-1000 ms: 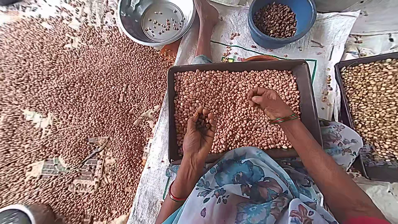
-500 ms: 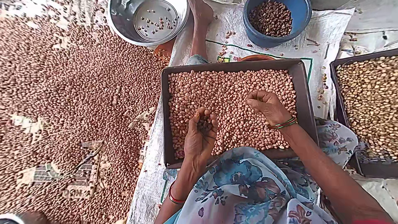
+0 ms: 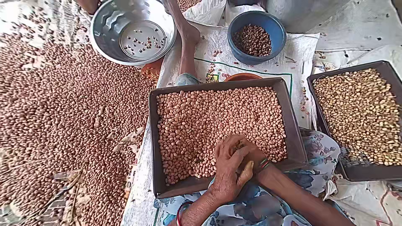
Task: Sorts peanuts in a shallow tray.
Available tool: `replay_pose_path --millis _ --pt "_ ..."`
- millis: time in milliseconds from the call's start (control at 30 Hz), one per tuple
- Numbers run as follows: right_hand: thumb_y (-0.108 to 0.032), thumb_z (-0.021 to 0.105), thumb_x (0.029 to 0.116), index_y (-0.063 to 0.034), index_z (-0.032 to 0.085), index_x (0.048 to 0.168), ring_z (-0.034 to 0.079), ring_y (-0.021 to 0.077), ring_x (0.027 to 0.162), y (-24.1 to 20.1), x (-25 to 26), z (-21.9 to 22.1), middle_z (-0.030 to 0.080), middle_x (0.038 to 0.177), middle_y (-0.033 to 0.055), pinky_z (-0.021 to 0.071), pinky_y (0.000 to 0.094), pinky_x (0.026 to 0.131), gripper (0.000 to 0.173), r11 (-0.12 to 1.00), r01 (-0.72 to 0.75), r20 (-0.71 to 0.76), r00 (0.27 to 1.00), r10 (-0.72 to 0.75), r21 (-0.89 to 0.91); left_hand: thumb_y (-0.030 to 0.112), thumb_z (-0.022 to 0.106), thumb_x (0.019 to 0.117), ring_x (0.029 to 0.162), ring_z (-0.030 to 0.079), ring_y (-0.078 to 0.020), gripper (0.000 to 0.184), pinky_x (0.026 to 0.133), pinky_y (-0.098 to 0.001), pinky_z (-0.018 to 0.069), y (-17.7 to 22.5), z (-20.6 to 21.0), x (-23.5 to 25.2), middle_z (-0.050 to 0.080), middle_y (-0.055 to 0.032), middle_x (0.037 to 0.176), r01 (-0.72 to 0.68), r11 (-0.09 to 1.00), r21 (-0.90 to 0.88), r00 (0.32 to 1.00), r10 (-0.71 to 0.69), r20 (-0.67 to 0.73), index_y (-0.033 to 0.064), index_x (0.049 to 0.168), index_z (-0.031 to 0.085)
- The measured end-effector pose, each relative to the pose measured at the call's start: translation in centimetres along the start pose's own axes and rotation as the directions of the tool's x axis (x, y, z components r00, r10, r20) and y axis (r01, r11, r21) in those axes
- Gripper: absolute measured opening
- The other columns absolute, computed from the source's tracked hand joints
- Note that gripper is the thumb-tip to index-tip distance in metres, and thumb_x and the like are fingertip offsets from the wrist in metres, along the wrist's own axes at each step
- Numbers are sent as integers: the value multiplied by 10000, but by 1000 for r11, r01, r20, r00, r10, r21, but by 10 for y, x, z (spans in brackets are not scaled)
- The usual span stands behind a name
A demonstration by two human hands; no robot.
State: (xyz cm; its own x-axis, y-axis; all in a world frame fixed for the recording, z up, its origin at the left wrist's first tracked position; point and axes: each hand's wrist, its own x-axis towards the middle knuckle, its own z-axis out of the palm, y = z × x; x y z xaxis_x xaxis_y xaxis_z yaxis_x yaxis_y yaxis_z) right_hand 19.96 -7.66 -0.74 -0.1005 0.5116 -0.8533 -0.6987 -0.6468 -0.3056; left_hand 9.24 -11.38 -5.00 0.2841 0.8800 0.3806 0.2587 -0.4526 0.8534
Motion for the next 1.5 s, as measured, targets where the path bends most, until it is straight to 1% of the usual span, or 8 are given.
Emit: replay_pose_path --millis 133,267,467,600,1000,1200,1333,1500 --pt "-636 178 1064 -77 440 1269 743 200 919 -116 8 41 686 1065 115 633 285 784 651 872 429 239 844 -480 238 367 460 1075 1342 478 -42 284 1106 -235 410 -5 -37 8 575 48 1385 -26 997 -68 977 10 -215 203 1143 682" --pt "-227 396 1113 -60 517 1236 652 46 702 -138 18 28 674 923 13 539 165 627 240 735 639 260 767 -587 -226 367 446 1086 1189 616 -58 318 1023 -256 500 -15 -92 -6 683 113 1246 -42 953 -301 991 0 -137 229 1195 711" --pt "-27 748 869 -26 793 969 632 231 719 -45 32 -67 700 883 138 511 401 647 109 -345 604 695 596 -402 -718 406 465 1075 1224 613 -86 444 1080 -272 473 -11 -132 -72 704 -58 1233 375 729 -572 814 35 579 43 1199 689" --pt "-79 739 904 12 768 1098 706 413 766 -22 47 -84 694 934 248 559 540 607 216 -622 437 749 509 -424 -649 397 462 1075 1234 608 -64 419 1091 -269 467 -31 -126 -105 711 -8 1241 485 667 -566 789 -55 612 83 1189 716" --pt "-124 679 976 3 738 953 695 392 781 -37 38 -53 674 856 198 535 544 628 142 -709 375 675 712 -192 -597 381 496 1065 964 667 24 349 846 -164 535 -54 -122 -134 748 72 1117 608 498 -618 784 -254 567 173 1155 762" --pt "-294 673 983 61 497 1395 652 375 894 -140 -2 -44 618 1216 293 520 523 772 572 -498 349 608 422 -673 -793 375 501 1064 948 689 7 360 836 -165 552 -62 -125 -140 761 47 1101 642 421 -641 764 -279 582 154 1188 757" --pt "-366 714 970 97 491 1401 638 554 1042 -124 6 -69 640 1148 362 480 698 875 670 -430 -17 268 759 -593 -902 415 564 1022 851 694 34 316 782 -146 559 -65 -128 -143 774 85 1007 633 434 -641 774 -358 522 216 1150 774" --pt "-307 772 930 86 302 1461 669 478 1060 -46 42 -21 643 1157 309 537 593 880 811 -269 -85 72 846 -528 -959 442 603 998 636 652 8 341 593 -137 537 -75 -118 -143 754 20 837 659 381 -648 746 -443 498 159 1068 780"
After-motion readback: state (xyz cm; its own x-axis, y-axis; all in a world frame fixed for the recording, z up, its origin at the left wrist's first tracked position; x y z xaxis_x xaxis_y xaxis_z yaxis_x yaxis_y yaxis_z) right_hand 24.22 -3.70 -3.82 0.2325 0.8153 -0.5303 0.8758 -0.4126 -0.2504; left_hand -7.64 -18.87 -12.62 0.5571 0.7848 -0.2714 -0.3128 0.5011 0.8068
